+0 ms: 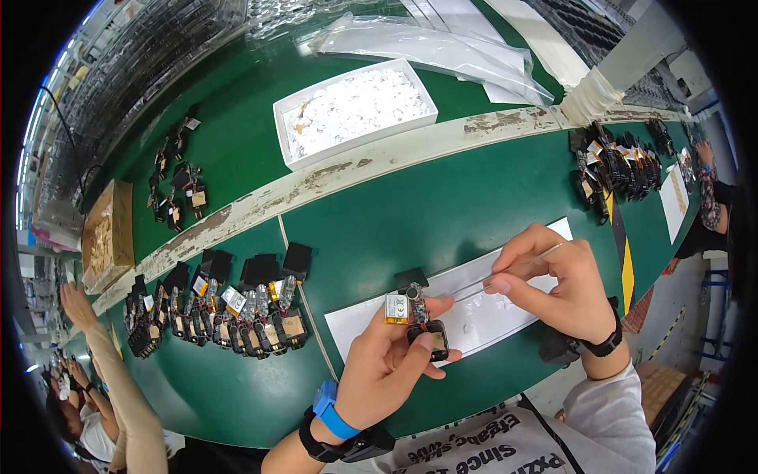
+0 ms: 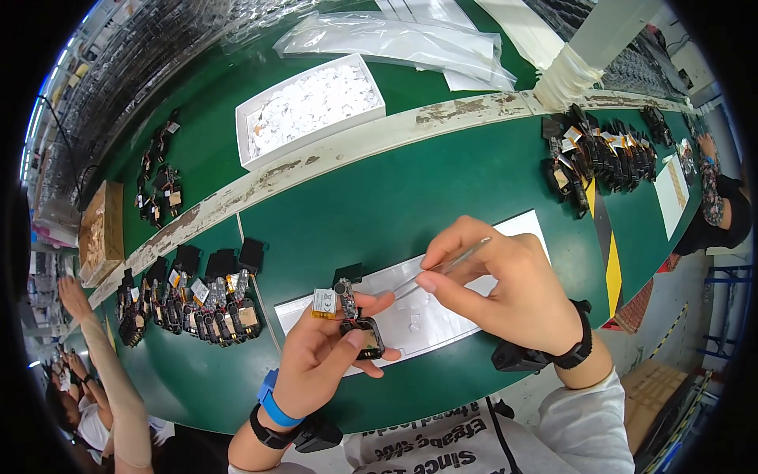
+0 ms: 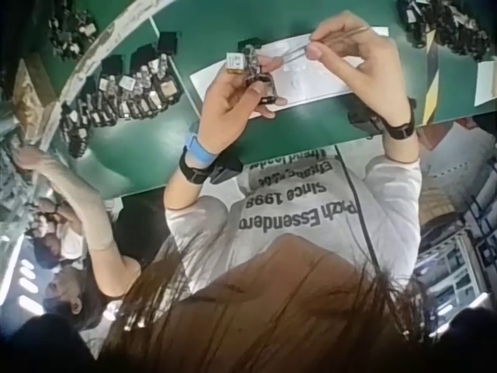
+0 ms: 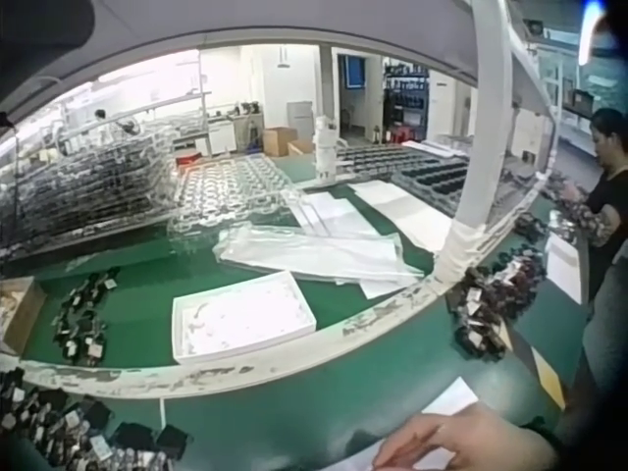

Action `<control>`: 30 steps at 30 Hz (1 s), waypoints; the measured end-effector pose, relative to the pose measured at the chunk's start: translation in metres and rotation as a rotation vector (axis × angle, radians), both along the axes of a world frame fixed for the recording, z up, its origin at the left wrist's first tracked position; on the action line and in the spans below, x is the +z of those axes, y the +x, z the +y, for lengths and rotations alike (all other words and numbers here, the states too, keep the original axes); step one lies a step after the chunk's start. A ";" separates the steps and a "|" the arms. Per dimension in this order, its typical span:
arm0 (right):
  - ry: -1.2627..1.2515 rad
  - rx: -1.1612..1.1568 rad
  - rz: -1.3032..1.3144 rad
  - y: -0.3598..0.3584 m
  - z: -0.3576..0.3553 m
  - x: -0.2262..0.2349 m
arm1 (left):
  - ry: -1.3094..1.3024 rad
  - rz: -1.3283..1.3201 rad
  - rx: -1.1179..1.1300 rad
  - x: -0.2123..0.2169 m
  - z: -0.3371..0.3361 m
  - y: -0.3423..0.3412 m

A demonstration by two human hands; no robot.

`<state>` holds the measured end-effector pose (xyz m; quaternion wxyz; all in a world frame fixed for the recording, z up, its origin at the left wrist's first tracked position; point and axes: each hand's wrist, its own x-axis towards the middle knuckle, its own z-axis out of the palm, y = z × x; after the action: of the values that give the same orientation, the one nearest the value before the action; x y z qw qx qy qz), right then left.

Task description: Assembling and inspecting small electronic components on a production line using tweezers.

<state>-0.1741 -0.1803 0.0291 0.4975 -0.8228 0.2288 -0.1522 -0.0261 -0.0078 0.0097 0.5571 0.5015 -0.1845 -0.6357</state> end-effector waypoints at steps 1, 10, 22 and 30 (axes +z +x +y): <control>0.002 -0.002 -0.002 0.001 0.001 0.001 | 0.000 0.016 0.015 0.000 -0.001 -0.001; 0.079 -0.062 0.007 0.000 0.001 0.009 | 0.024 -0.031 0.005 -0.002 -0.005 -0.002; 0.112 0.140 -0.082 -0.007 -0.006 0.008 | -0.048 -0.002 -0.047 0.006 0.002 0.004; 0.292 0.167 -0.025 0.012 0.025 0.004 | -0.069 -0.159 -0.033 0.002 0.006 -0.009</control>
<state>-0.1625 -0.1550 0.0329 0.6257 -0.7558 0.1731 -0.0857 -0.0348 -0.0019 0.0121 0.5471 0.5280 -0.2581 -0.5961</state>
